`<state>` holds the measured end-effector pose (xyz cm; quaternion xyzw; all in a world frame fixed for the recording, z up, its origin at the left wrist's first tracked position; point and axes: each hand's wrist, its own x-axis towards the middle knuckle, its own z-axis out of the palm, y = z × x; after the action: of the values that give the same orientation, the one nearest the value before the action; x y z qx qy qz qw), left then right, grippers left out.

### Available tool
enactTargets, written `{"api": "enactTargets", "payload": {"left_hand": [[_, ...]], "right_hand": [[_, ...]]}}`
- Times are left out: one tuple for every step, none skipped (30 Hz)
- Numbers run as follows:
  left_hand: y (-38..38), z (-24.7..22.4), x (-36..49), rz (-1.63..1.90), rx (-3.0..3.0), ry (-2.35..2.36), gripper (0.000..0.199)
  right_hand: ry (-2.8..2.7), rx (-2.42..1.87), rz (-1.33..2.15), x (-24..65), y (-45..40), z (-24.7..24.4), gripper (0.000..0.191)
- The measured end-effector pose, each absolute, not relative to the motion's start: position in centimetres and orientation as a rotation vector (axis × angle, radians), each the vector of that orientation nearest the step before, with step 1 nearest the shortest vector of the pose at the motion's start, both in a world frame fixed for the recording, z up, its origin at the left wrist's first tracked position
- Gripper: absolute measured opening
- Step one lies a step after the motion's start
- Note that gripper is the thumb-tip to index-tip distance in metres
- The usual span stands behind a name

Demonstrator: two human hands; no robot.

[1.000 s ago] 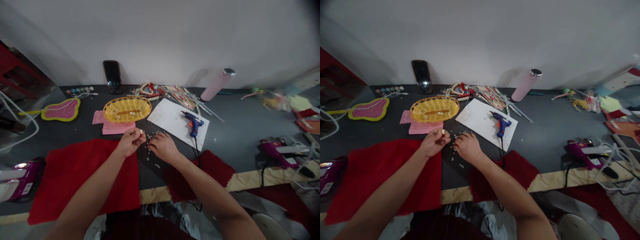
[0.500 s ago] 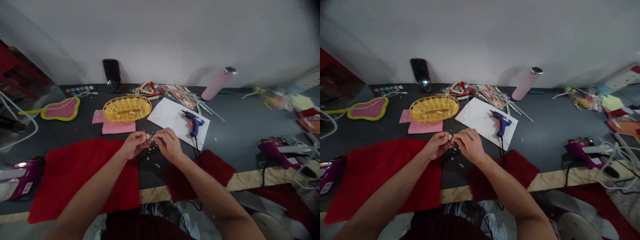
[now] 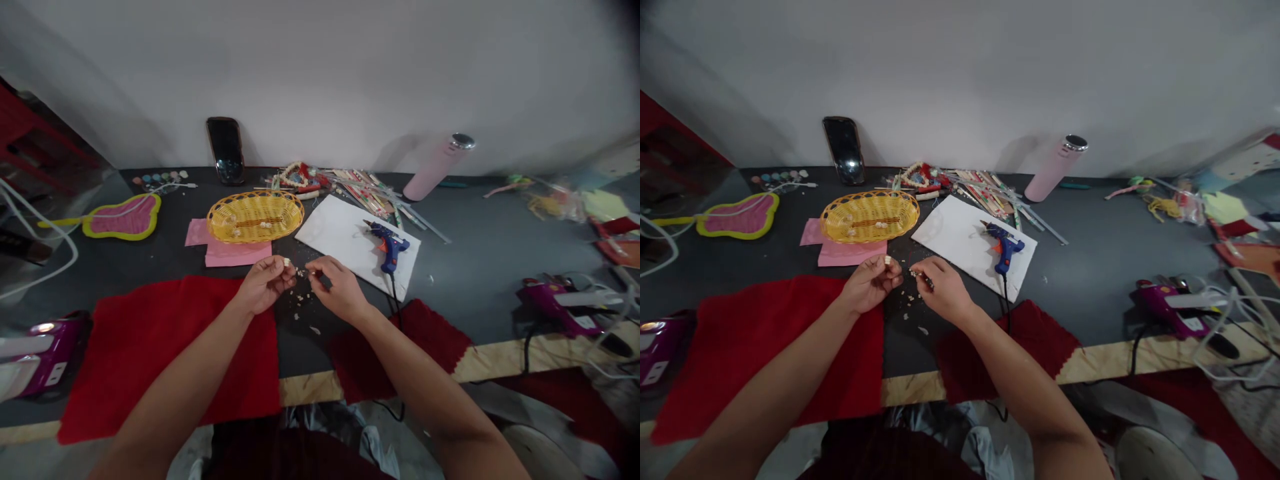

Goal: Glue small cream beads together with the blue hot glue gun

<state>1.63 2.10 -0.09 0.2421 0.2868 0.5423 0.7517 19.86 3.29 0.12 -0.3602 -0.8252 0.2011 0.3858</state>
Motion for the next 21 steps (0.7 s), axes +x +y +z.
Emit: {"api": "enactTargets", "payload": {"left_hand": [[2.2,-0.1,1.5,1.207,0.515,0.621,0.018],[2.3,-0.1,1.3,1.228,0.497,0.618,0.018],[2.4,-0.2,1.1,1.245,0.478,0.617,0.017],[2.5,-0.3,1.0,1.257,0.461,0.617,0.017],[2.6,-0.3,0.9,1.262,0.451,0.616,0.017],[2.6,-0.4,0.8,1.263,0.447,0.614,0.016],[2.6,-0.5,0.8,1.262,0.448,0.612,0.016],[2.6,-0.5,0.8,1.260,0.452,0.609,0.016],[2.5,-0.6,0.8,1.260,0.458,0.606,0.015],[2.5,-0.6,0.8,1.259,0.463,0.602,0.014],[2.5,-0.7,0.8,1.260,0.466,0.595,0.013],[2.5,-0.7,0.8,1.261,0.469,0.586,0.013],[2.5,-0.7,0.8,1.261,0.470,0.578,0.012],[2.5,-0.7,0.8,1.260,0.470,0.571,0.011],[2.5,-0.7,0.8,1.259,0.469,0.566,0.011],[2.5,-0.7,0.8,1.259,0.469,0.563,0.011],[2.5,-0.7,0.8,1.259,0.467,0.562,0.011],[2.5,-0.8,0.7,1.258,0.465,0.561,0.010],[2.5,-0.8,0.7,1.259,0.464,0.561,0.010],[2.5,-0.8,0.7,1.260,0.464,0.562,0.010],[2.5,-0.9,0.7,1.259,0.467,0.562,0.009]], "right_hand": [[-2.124,-0.903,0.516,19.9,3.4,0.0,0.024],[-2.151,-0.890,0.514,19.9,3.4,-0.2,0.026],[-2.183,-0.877,0.509,20.0,3.5,-0.3,0.027],[-2.217,-0.867,0.507,20.0,3.5,-0.4,0.028],[-2.248,-0.865,0.510,20.1,3.5,-0.4,0.028],[-2.270,-0.872,0.522,20.1,3.6,-0.5,0.027],[-2.280,-0.891,0.537,20.2,3.6,-0.5,0.024],[-2.277,-0.922,0.553,20.3,3.7,-0.6,0.021],[-2.260,-0.966,0.563,20.4,3.8,-0.6,0.017],[-2.235,-1.019,0.567,20.5,3.9,-0.6,0.015],[-2.204,-1.073,0.567,20.7,3.9,-0.5,0.014],[-2.171,-1.125,0.561,20.9,4.0,-0.4,0.015],[-2.140,-1.174,0.547,21.0,4.1,-0.2,0.015],[-2.116,-1.219,0.527,21.2,4.1,0.0,0.016],[-2.096,-1.263,0.503,21.4,4.2,0.3,0.018],[-2.081,-1.303,0.476,21.6,4.2,0.6,0.021],[-2.068,-1.339,0.451,21.8,4.2,0.9,0.026],[-2.056,-1.365,0.432,21.9,4.2,1.2,0.030],[-2.044,-1.378,0.417,22.0,4.2,1.5,0.034],[-2.031,-1.379,0.405,22.0,4.2,1.6,0.037],[-2.018,-1.372,0.388,22.1,4.3,1.7,0.037]]}}
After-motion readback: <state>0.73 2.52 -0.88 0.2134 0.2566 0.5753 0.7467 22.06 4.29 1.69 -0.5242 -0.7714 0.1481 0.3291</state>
